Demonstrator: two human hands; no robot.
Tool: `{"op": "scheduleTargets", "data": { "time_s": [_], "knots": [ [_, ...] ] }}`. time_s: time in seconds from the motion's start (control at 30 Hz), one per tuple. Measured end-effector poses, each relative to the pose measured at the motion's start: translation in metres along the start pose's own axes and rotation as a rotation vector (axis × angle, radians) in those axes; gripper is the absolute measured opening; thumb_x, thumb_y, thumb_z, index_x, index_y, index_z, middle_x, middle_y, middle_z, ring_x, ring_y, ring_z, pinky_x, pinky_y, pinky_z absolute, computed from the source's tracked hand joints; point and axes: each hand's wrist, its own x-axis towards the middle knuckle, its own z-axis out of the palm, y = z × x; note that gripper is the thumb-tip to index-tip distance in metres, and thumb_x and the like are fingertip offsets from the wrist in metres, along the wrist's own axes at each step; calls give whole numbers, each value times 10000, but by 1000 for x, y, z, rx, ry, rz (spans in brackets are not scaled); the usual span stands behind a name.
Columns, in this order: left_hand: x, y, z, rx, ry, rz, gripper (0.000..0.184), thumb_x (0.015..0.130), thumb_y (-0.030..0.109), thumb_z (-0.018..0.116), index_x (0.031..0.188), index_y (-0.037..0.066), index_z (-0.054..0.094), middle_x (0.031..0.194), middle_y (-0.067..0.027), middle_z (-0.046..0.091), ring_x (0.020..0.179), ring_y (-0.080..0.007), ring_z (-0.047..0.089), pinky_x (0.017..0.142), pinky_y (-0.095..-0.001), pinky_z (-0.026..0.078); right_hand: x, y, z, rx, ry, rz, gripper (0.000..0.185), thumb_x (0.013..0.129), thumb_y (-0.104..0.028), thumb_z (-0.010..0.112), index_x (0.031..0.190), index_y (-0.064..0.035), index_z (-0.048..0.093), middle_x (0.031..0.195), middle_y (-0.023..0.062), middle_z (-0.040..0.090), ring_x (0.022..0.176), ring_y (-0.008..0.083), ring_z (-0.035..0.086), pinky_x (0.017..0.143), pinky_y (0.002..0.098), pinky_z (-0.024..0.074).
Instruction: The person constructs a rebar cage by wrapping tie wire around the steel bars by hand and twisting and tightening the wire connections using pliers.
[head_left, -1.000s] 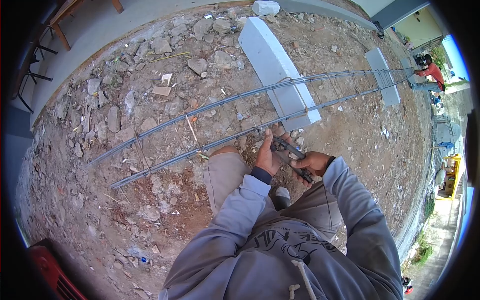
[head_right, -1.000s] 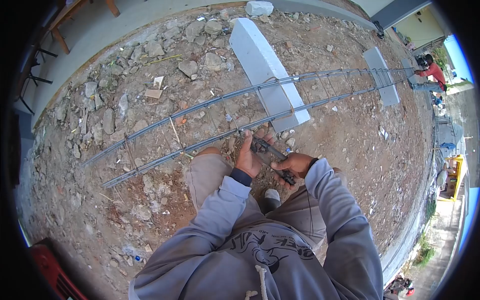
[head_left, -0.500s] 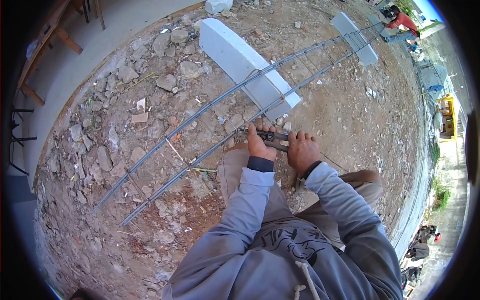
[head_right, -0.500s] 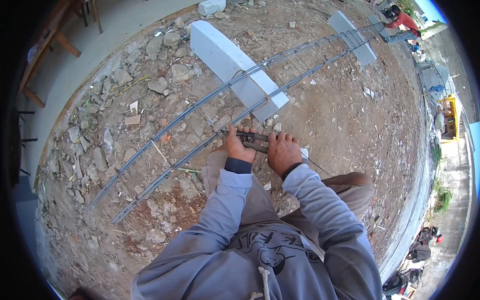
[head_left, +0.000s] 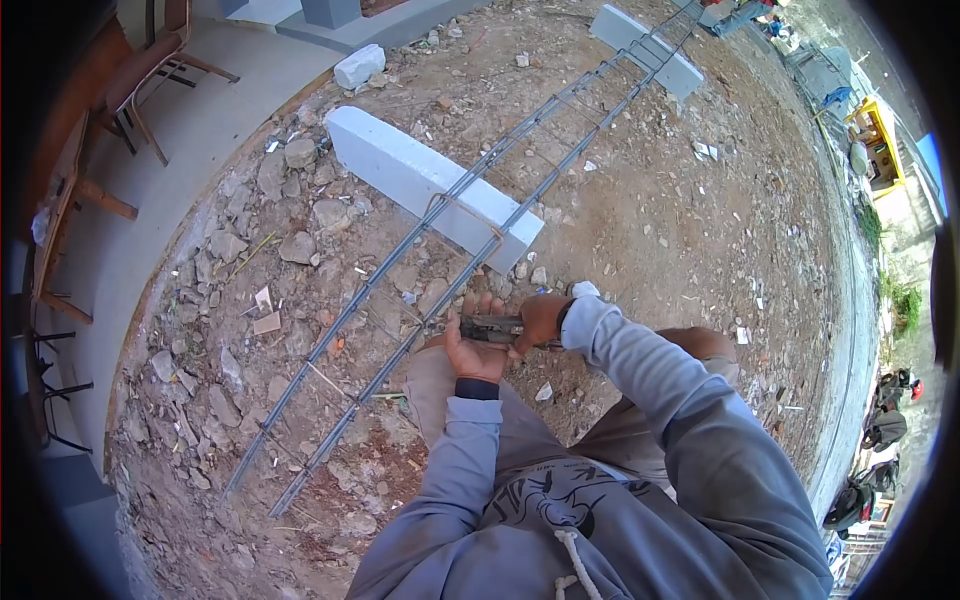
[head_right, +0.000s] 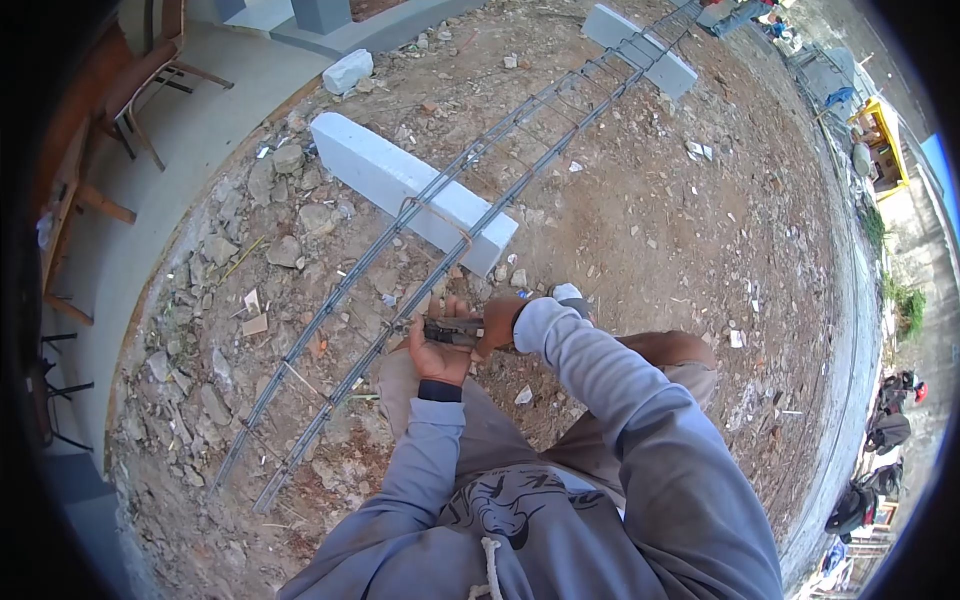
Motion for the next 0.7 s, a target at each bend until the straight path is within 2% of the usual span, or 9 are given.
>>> {"op": "scheduleTargets", "data": {
  "time_s": [0.1, 0.2, 0.23, 0.37, 0.4, 0.47, 0.53, 0.67, 0.7],
  "knots": [
    [8, -1, 3, -21, 51, 26, 369, 918, 434, 487, 1108, 127, 557, 1065, -96, 606, 976, -290, 577, 901, -497, 444, -25, -7, 29, -254, 646, -64, 620, 734, -322, 689, 1159, 87, 498, 1039, 208, 597, 998, 343, 585, 885, 504, 440],
    [9, 0, 20, -42, 205, 52, 358, 933, 443, 453, 1082, 129, 536, 1063, -97, 602, 973, -312, 567, 884, -513, 440, -20, -5, 73, -642, 1099, -29, 622, 784, -256, 574, 1290, 62, 398, 1128, 209, 558, 1090, 383, 505, 974, 535, 334],
    [12, 2, 22, -6, 212, 49, 381, 940, 459, 423, 1060, 117, 538, 1041, -103, 608, 977, -313, 568, 882, -511, 446, -11, -3, 78, -646, 1217, -39, 475, 829, -204, 482, 1229, 50, 460, 1093, 212, 563, 1057, 382, 507, 972, 543, 310],
    [15, 10, 14, 73, 237, -39, 535, 958, 530, 254, 969, 68, 523, 991, -133, 618, 991, -350, 558, 895, -547, 430, 7, 2, 77, -482, 1012, 27, 394, 804, -206, 503, 1103, 51, 509, 1064, 218, 560, 1029, 358, 529, 930, 484, 367],
    [13, 12, 16, 62, 240, -67, 528, 965, 505, 265, 961, 49, 532, 995, -154, 613, 993, -361, 553, 894, -558, 423, 3, 1, 72, -411, 899, 15, 364, 810, -205, 492, 1078, 40, 520, 1049, 213, 573, 995, 360, 551, 917, 477, 379],
    [20, 14, -4, 50, 137, -113, 489, 958, 460, 326, 946, 31, 561, 1017, -177, 595, 998, -359, 547, 909, -556, 406, 11, 11, 72, -381, 942, -53, 264, 798, -203, 502, 951, -2, 581, 929, 202, 622, 868, 346, 613, 816, 470, 454],
    [11, 18, 0, 144, 205, -110, 364, 916, 446, 442, 982, 95, 515, 1026, -145, 578, 1031, -319, 531, 914, -520, 409, 17, 18, 68, -260, 759, -88, 244, 791, -230, 538, 889, -18, 607, 857, 205, 634, 798, 332, 635, 726, 467, 489],
    [-20, 19, -3, 385, 190, -83, 444, 874, 503, 528, 1087, 114, 506, 1105, -115, 544, 1120, -280, 470, 951, -454, 371, 16, 19, 63, -96, 536, -151, 296, 803, -330, 605, 815, -36, 640, 766, 172, 653, 691, 260, 654, 593, 423, 513],
    [-22, 17, -9, 399, 165, -71, 479, 872, 518, 525, 1126, 114, 493, 1120, -112, 532, 1149, -275, 447, 962, -431, 355, 20, 21, 58, 122, 270, -127, 342, 796, -370, 624, 823, -29, 637, 754, 165, 650, 670, 265, 654, 577, 424, 518]
  ]
}}
